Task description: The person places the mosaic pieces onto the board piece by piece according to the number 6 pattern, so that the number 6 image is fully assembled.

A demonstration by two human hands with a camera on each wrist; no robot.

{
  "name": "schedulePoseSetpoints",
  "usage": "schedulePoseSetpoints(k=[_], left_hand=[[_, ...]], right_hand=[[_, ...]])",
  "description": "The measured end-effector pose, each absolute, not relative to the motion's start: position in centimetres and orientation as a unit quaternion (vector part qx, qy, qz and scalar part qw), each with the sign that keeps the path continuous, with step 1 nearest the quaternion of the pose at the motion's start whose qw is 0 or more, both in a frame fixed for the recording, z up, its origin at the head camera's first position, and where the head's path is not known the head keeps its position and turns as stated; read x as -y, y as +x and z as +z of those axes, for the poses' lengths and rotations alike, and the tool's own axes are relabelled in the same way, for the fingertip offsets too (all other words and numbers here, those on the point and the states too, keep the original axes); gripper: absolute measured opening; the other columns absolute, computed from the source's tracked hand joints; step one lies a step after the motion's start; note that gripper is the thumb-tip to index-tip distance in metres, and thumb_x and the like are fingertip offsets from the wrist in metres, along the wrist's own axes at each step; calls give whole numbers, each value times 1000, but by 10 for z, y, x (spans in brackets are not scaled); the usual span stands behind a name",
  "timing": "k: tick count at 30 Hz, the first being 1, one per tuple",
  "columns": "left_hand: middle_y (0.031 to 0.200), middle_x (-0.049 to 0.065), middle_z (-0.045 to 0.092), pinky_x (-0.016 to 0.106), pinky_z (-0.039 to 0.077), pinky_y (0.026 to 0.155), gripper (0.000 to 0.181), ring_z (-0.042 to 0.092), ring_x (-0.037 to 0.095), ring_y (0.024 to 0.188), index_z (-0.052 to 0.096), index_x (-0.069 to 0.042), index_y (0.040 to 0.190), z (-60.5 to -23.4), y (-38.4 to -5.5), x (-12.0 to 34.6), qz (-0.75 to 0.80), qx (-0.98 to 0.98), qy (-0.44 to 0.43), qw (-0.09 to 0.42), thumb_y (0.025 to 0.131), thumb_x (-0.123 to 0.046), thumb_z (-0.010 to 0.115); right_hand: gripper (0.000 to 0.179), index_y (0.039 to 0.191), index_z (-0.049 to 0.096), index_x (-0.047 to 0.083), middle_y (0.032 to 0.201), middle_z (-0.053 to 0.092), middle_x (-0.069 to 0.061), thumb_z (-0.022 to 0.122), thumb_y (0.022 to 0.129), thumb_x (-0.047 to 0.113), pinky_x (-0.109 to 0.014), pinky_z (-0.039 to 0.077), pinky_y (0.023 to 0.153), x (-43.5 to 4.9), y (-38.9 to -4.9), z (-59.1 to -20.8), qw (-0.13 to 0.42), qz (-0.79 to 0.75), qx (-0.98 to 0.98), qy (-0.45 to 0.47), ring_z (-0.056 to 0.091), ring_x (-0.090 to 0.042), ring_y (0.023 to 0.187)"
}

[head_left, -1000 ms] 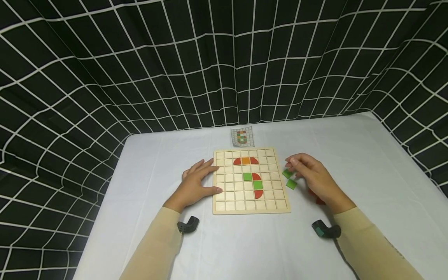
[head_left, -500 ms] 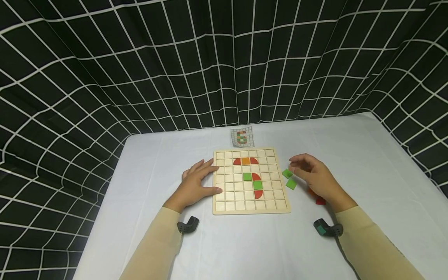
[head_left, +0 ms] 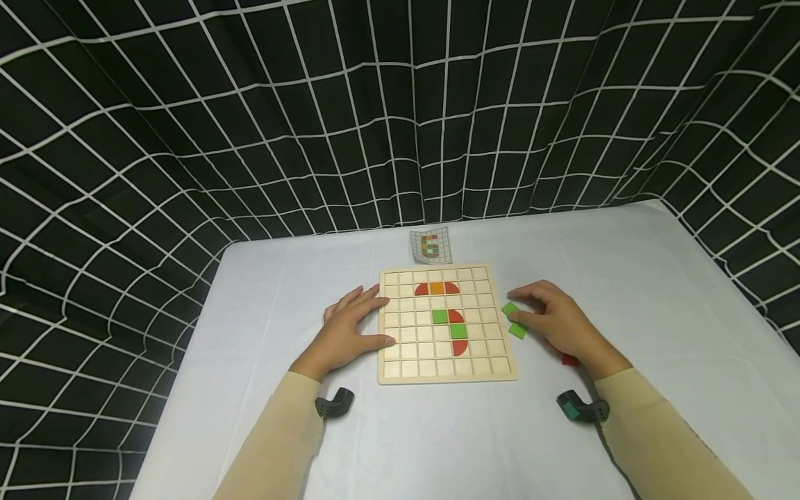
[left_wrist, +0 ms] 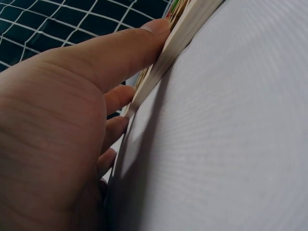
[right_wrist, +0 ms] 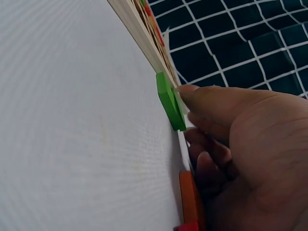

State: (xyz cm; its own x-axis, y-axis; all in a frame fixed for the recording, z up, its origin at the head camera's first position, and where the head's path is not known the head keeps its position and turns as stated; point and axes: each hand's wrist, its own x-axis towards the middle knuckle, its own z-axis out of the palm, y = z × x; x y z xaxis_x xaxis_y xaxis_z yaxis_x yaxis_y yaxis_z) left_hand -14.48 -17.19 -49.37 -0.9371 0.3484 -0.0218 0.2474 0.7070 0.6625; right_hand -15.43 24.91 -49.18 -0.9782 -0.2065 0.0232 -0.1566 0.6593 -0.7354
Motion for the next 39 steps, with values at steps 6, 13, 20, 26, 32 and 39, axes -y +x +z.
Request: schedulePoseSetpoints(k=[6,13,20,26,32,39], left_hand=[[175,-6,33,54,10,123,79,15,22,164,60,-23,157,-494,-145,172,348,-920,163,72,88,-46,92],[175,-6,34,55,10,123,79,15,23,164,61,-24,157,-495,-145,172,350,-920,164,70,88,-45,93],[175,-6,34,54,11,123,79,15,23,164,61,-24,157,-495,-145,173,349,-920,165,71,88,-45,93],[175,-6,34,54,11,123,79,16,23,164,61,-23,157,-494,-145,172,348,-920,164,71,88,-44,93],[175,-6,33,54,10,123,79,15,22,164,60,-23,157,-494,-145,172,348,-920,164,73,88,-45,93],[175,-6,33,54,10,123,80,14,22,164,60,-23,157,-494,-145,172,347,-921,163,74,88,-45,93]], right_hand=[[31,124,77,2,126,63,-14,84,96,14,-59,45,104,-245,-155,-493,18,-378,-920,-101,57,-38,124],[26,120,77,2,123,62,-14,83,96,10,-59,45,106,-244,-153,-491,18,-380,-919,-100,58,-39,124],[28,120,77,0,124,61,-16,83,96,11,-59,46,106,-242,-152,-489,20,-380,-920,-94,59,-39,122],[24,117,76,0,123,62,-16,83,97,12,-56,47,103,-241,-151,-488,19,-378,-922,-88,59,-36,117],[25,121,73,3,122,66,-14,80,99,10,-52,49,94,-240,-151,-488,29,-385,-918,-85,59,-33,107],[24,120,73,5,112,68,-11,81,99,9,-48,49,89,-241,-151,-487,23,-382,-920,-87,59,-30,101]])
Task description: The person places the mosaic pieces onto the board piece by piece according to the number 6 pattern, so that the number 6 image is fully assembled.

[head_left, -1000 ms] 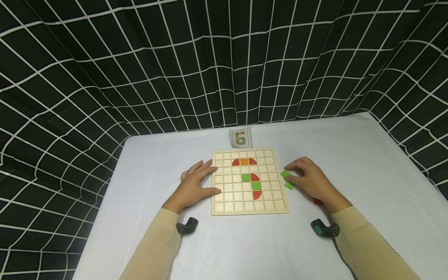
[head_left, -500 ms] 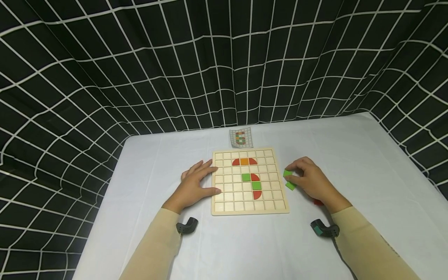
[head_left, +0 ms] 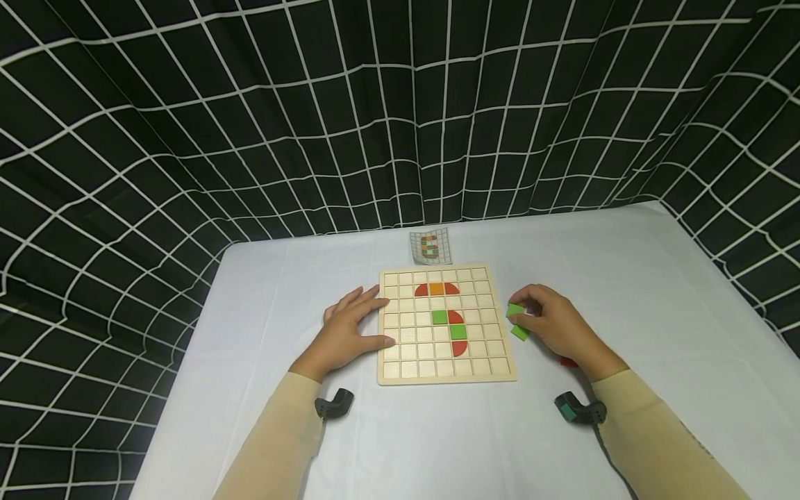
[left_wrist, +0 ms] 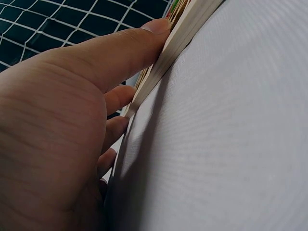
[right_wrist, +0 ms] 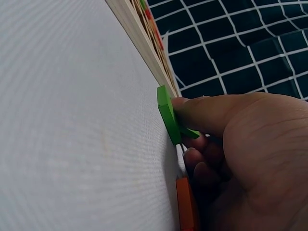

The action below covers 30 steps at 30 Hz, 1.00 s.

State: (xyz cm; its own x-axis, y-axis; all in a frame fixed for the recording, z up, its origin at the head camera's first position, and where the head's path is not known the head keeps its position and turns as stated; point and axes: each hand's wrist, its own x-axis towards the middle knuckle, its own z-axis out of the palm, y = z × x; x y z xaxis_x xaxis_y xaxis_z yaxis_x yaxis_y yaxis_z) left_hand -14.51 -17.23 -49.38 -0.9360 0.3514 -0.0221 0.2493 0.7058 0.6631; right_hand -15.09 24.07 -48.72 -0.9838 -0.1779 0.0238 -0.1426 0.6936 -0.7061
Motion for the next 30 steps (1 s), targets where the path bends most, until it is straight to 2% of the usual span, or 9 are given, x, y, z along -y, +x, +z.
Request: schedulePoseSetpoints(k=[10,21,30], left_hand=[[175,-7,33,55,10,122,79,15,23,164,61,-23,157,-495,-146,172,346,-921,163,72,88,-44,93],[175,-6,34,55,10,123,79,15,23,164,61,-23,157,-495,-146,172,345,-921,164,72,88,-45,93],[175,-6,34,54,11,122,79,16,24,164,61,-23,157,-496,-146,173,343,-922,166,69,88,-44,93]], right_hand=[[12,113,74,8,95,68,-4,78,103,14,-42,49,79,-243,-151,-488,1,-380,-920,-93,59,-26,88],[7,107,76,8,90,71,-2,79,101,9,-30,51,72,-244,-151,-488,-43,-386,-917,-87,64,-23,82],[7,106,75,7,87,70,-1,80,100,5,-26,48,64,-242,-150,-486,-57,-403,-909,-86,59,-24,77]])
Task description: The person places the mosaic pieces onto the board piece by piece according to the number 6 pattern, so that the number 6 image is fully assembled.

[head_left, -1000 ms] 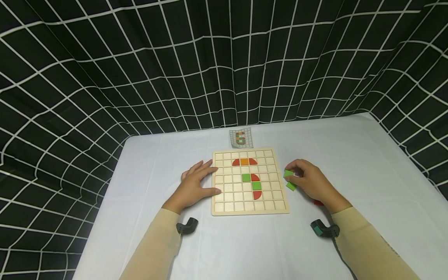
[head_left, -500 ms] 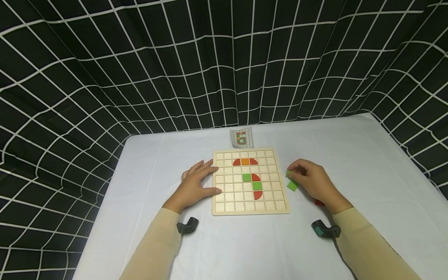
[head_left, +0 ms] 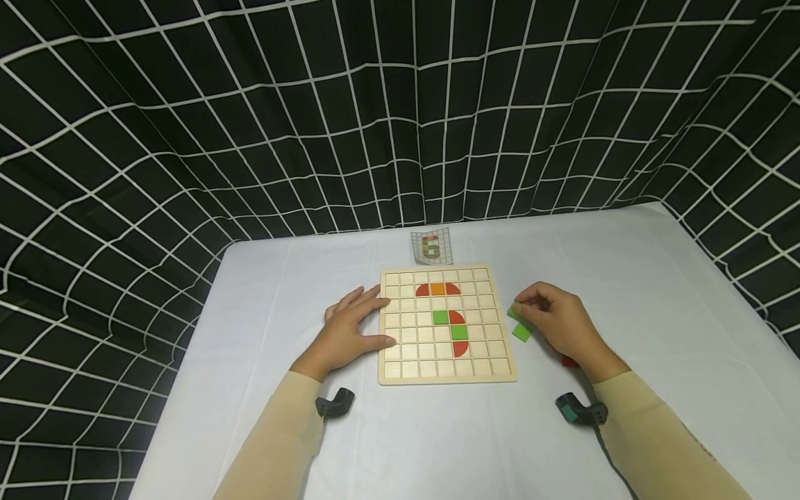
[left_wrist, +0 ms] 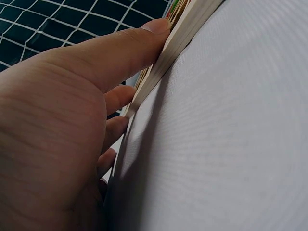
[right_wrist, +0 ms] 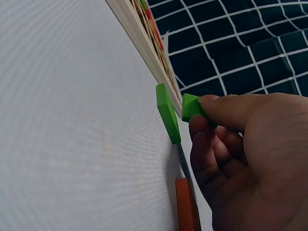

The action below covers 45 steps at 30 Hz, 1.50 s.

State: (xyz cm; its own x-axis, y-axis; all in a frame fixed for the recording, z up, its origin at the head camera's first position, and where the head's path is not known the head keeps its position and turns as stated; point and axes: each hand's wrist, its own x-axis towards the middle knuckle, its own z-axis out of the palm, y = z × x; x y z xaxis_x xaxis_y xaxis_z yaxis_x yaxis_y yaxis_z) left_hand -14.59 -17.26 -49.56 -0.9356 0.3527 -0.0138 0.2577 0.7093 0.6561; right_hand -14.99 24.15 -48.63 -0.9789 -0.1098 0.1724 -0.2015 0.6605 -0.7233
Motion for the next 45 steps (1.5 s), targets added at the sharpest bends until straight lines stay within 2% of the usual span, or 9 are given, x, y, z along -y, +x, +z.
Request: schedulePoseSetpoints(k=[9,20,27,35,42,45], left_hand=[[175,-6,34,55,11,122,79,16,24,164,61,-23,157,-496,-146,173,344,-922,165,68,88,-45,93],[174,-8,34,53,11,122,79,15,21,164,61,-24,156,-499,-148,174,351,-919,163,72,87,-47,93],[174,-7,34,52,11,122,79,15,21,164,62,-23,156,-497,-147,173,353,-918,165,70,87,-46,93],[175,-7,33,53,11,123,80,15,22,164,61,-23,157,-496,-147,173,348,-920,163,74,88,-46,93],[175,-7,33,54,11,123,79,15,22,164,61,-23,157,-495,-147,173,345,-922,161,75,88,-46,93],[175,-7,33,54,11,123,79,15,23,164,61,-23,156,-495,-146,173,344,-922,161,75,88,-45,93]], right_hand=[[8,102,75,9,84,69,0,81,99,4,-26,47,62,-238,-149,-486,72,401,908,95,58,-23,74],[6,103,77,6,94,74,-3,81,100,5,-22,47,64,-236,-145,-480,74,435,891,111,60,-21,77],[6,104,76,9,96,74,-3,80,101,6,-23,48,65,-233,-145,-481,66,447,886,106,61,-23,79],[6,107,76,8,94,75,-5,78,104,13,-25,54,70,-227,-142,-475,26,499,859,107,70,-24,80],[5,106,79,8,92,73,-6,80,102,10,-28,53,58,-219,-139,-473,9,513,851,116,67,-24,77],[7,108,79,8,97,74,-6,81,100,7,-26,52,60,-215,-137,-472,4,509,852,124,66,-23,78]])
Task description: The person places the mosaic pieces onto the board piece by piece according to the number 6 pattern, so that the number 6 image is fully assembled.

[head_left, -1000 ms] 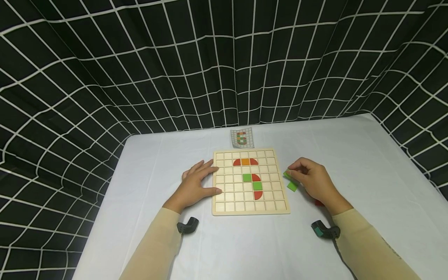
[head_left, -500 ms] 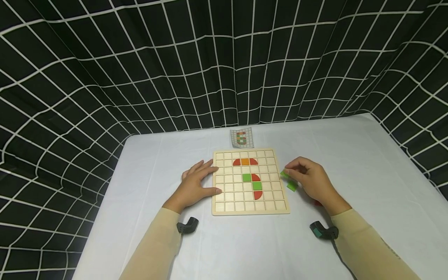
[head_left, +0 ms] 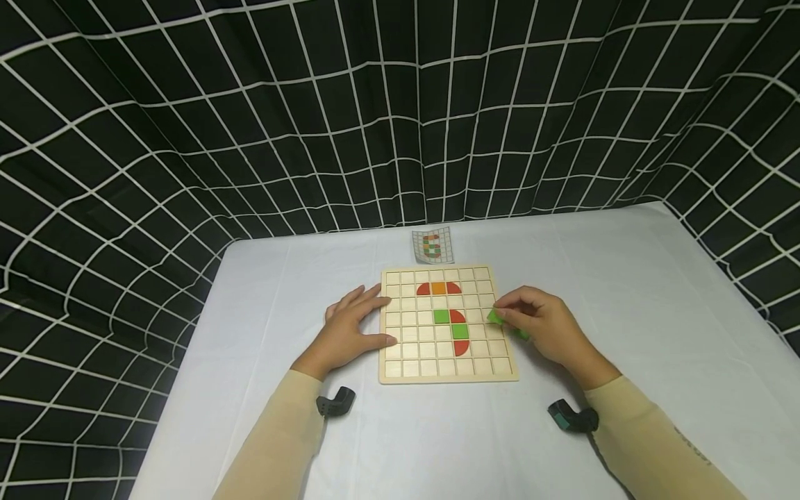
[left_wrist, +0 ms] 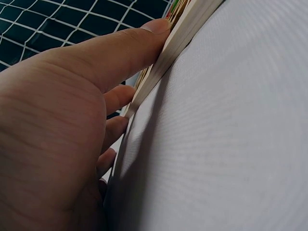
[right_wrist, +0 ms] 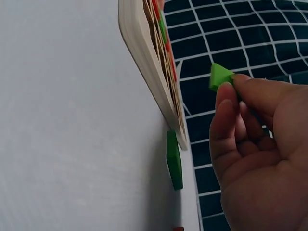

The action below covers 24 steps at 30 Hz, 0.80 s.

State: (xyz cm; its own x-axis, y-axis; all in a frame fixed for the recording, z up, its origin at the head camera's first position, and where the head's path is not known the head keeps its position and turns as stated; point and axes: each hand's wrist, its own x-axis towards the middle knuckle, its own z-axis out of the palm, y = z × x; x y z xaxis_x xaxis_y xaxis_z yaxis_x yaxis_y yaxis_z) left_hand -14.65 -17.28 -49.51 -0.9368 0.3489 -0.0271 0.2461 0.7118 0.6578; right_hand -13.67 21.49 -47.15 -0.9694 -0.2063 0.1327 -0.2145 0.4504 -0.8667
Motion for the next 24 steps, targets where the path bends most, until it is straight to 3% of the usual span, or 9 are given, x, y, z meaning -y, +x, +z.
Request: schedulePoseSetpoints(k=[11,24], left_hand=[[175,-7,34,55,11,123,79,15,22,164,61,-23,156,-495,-147,173,346,-921,163,73,88,-45,93],[175,-7,33,55,11,123,78,14,22,164,61,-23,157,-495,-147,172,344,-922,159,77,88,-45,92]], right_hand=[[10,108,79,8,99,74,-2,83,98,7,-25,54,74,-198,-127,-467,-23,525,838,146,67,-21,84],[10,102,80,13,96,73,2,85,96,7,-25,53,71,-180,-118,-467,-45,530,827,179,66,-20,81]])
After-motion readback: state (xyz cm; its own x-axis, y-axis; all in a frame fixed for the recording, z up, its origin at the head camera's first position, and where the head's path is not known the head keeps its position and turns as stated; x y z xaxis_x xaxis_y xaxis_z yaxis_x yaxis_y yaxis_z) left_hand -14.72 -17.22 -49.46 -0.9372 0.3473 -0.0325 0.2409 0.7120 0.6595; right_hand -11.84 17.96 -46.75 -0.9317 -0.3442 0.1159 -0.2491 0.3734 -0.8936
